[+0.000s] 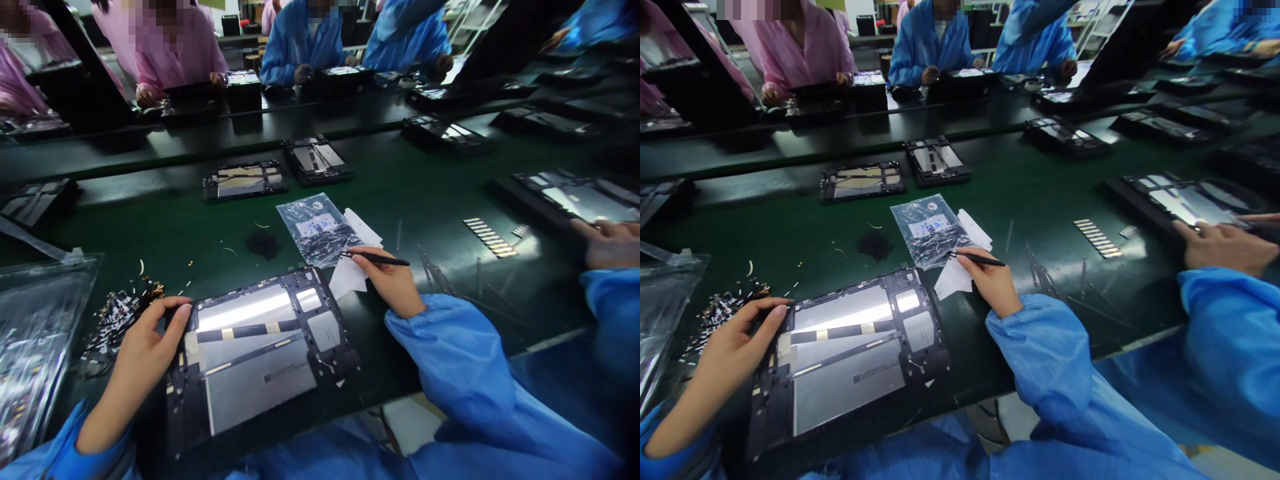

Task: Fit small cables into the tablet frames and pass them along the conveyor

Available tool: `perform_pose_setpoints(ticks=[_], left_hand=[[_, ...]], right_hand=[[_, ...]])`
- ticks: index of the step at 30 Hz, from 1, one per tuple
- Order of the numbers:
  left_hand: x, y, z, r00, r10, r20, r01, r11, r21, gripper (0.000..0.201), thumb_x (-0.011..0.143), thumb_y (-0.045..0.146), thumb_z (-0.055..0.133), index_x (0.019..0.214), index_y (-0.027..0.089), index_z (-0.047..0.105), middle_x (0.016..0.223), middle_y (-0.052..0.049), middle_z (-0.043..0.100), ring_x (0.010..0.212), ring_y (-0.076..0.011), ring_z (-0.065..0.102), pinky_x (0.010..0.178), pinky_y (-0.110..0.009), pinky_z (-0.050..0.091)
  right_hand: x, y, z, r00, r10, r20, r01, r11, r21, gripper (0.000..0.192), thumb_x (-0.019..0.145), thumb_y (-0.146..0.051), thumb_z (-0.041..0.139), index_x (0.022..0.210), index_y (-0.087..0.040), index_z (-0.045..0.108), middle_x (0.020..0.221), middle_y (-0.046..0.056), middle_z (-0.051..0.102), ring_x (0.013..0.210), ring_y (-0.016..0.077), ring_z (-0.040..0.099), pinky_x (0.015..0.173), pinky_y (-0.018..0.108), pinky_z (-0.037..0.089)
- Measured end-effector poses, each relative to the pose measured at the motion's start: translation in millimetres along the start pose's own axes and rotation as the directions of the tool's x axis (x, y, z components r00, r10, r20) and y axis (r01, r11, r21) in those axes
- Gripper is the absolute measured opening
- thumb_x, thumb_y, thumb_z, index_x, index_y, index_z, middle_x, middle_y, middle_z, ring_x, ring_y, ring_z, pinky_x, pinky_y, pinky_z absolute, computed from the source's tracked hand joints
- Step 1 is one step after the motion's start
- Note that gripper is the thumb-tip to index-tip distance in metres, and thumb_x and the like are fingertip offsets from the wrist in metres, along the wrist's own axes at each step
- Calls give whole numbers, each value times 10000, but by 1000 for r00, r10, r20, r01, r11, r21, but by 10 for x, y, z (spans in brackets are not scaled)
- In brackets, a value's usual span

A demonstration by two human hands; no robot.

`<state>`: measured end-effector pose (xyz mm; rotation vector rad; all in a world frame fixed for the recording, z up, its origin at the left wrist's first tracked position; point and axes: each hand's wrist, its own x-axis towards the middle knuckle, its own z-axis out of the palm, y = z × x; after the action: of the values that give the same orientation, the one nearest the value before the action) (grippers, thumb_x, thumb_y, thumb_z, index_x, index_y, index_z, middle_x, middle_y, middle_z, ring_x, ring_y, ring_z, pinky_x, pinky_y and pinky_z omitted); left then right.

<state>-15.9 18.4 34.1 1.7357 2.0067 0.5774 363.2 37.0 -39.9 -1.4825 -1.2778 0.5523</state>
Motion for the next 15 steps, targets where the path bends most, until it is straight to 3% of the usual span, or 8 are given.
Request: perform_pose_setpoints(ticks=[6,11,15], left_hand=[[-11,-40,15,999,30,-43,-31,999,-9,430,734,579,475,907,231,659,910,-16,693,697,-183,599,583,-260,450],[4,-63,40,998,55,-44,-57,998,-35,412,756,557,479,920,220,652,900,-25,686,641,-174,585,547,-269,448],[-51,-16,20,960,188,-208,-215,970,-116,315,791,439,531,964,193,626,1008,-61,663,927,-215,606,825,-330,483]], right_hand=[[16,43,26,1000,25,-2,-25,999,28,248,736,-438,669,859,-229,720,932,34,717,951,238,641,904,422,475],[1,-17,7,995,97,-23,-95,992,78,294,695,-478,701,823,-214,720,895,55,718,915,250,656,879,439,496],[-96,-294,13,985,174,1,-172,969,180,293,705,-490,712,822,-221,706,871,68,722,812,242,688,801,437,549]])
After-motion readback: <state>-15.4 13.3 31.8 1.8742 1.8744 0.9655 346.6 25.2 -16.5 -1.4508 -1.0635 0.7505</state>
